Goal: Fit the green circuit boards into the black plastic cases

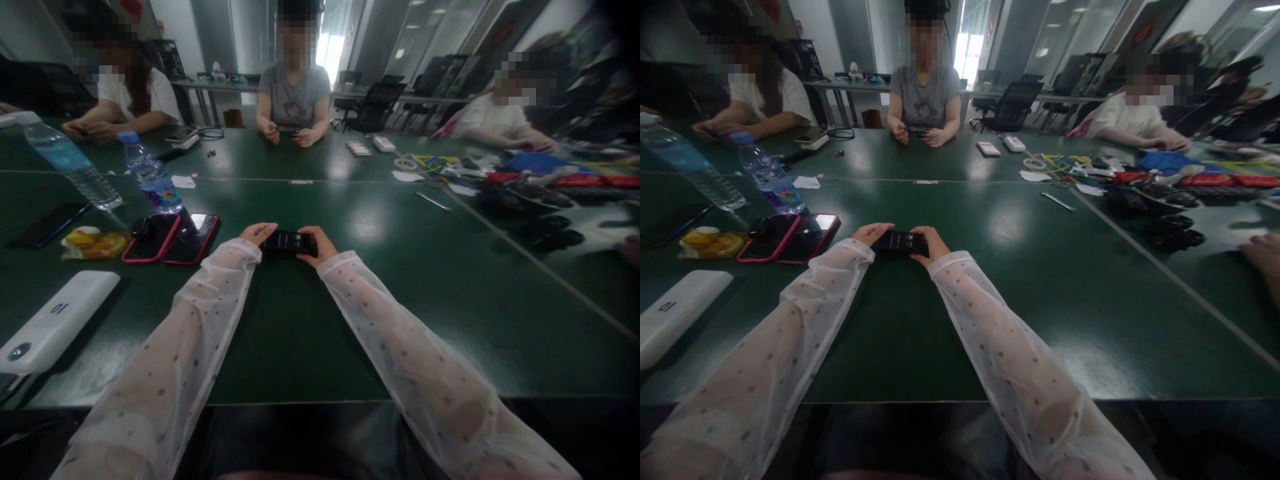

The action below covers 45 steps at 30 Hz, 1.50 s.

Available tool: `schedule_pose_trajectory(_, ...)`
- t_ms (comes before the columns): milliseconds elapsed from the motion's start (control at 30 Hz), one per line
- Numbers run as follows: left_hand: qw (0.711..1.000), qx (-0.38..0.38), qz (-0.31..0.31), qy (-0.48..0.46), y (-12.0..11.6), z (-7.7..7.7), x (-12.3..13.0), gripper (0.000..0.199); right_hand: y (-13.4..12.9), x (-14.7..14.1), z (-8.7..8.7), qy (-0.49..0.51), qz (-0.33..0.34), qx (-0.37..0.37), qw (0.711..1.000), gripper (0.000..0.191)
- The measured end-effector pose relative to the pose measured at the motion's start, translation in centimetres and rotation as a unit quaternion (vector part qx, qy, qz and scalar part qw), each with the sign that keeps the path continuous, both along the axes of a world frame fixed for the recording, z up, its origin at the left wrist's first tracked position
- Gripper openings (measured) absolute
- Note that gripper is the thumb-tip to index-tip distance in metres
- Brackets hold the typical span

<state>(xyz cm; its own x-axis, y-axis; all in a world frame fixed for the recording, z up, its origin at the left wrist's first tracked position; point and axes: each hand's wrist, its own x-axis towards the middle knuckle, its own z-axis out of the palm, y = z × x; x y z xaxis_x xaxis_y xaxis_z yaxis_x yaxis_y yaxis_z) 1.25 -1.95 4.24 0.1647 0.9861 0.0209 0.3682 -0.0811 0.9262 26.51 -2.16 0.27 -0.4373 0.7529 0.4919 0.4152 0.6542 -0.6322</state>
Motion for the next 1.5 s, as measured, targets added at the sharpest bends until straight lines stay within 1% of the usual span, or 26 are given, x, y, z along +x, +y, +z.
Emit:
schedule_pose_trajectory(67, 1.000, -0.004, -0.001, -0.001, 0.0, 0.0, 0.0, 0.090, 0.0, 0.0, 0.0, -0.001, -0.003, -0.009, 1.000, 0.062)
schedule_pose_trajectory(200, 1.000, -0.009, -0.002, -0.010, 0.1, -0.1, 0.0, 0.093, -0.1, -0.1, 0.1, -0.004, -0.008, -0.014, 1.000, 0.063)
schedule_pose_trajectory(400, 1.000, -0.003, 0.005, -0.007, 0.2, -0.5, 0.1, 0.083, -0.4, -0.1, 0.6, -0.010, -0.017, -0.017, 1.000, 0.060)
schedule_pose_trajectory(600, 1.000, 0.022, -0.001, 0.018, 0.3, -0.9, 0.3, 0.084, -0.2, -0.2, 0.6, -0.014, -0.023, -0.028, 0.999, 0.062)
schedule_pose_trajectory(767, 0.999, 0.028, 0.008, 0.017, 0.3, -1.1, 0.4, 0.087, -0.2, -0.4, 0.7, -0.005, -0.032, -0.034, 0.999, 0.062)
schedule_pose_trajectory(833, 0.999, 0.032, 0.008, 0.022, 0.2, -1.1, 0.4, 0.085, -0.3, -0.5, 0.9, 0.003, -0.036, -0.051, 0.998, 0.061)
schedule_pose_trajectory(967, 0.999, 0.027, 0.010, 0.021, 0.0, -0.9, 0.4, 0.081, -0.3, -0.3, 1.2, 0.024, -0.054, -0.113, 0.992, 0.059)
schedule_pose_trajectory(1033, 0.999, 0.033, 0.012, 0.014, -0.1, -0.9, 0.5, 0.080, -0.3, -0.2, 1.2, 0.038, -0.054, -0.126, 0.990, 0.058)
schedule_pose_trajectory(1100, 0.999, 0.047, 0.011, 0.007, 0.0, -0.9, 0.5, 0.082, -0.2, -0.1, 1.2, 0.048, -0.052, -0.133, 0.989, 0.058)
schedule_pose_trajectory(1200, 0.999, 0.049, -0.020, -0.001, 0.4, -1.1, 0.4, 0.091, 0.1, 0.0, 0.7, 0.067, -0.049, -0.145, 0.986, 0.058)
schedule_pose_trajectory(1267, 0.998, 0.045, -0.042, -0.016, 0.7, -1.6, 0.2, 0.095, 0.5, 0.2, 0.2, 0.088, -0.042, -0.148, 0.984, 0.059)
schedule_pose_trajectory(1367, 0.997, 0.046, -0.049, -0.047, 1.3, -2.3, -0.1, 0.100, 1.1, 0.5, -0.3, 0.138, -0.017, -0.140, 0.980, 0.064)
schedule_pose_trajectory(1433, 0.996, 0.039, -0.054, -0.061, 1.5, -2.6, -0.2, 0.106, 1.6, 0.9, -0.3, 0.171, -0.001, -0.142, 0.975, 0.069)
schedule_pose_trajectory(1500, 0.995, 0.035, -0.077, -0.055, 1.6, -2.7, -0.3, 0.107, 2.1, 1.7, 0.1, 0.193, -0.003, -0.158, 0.968, 0.073)
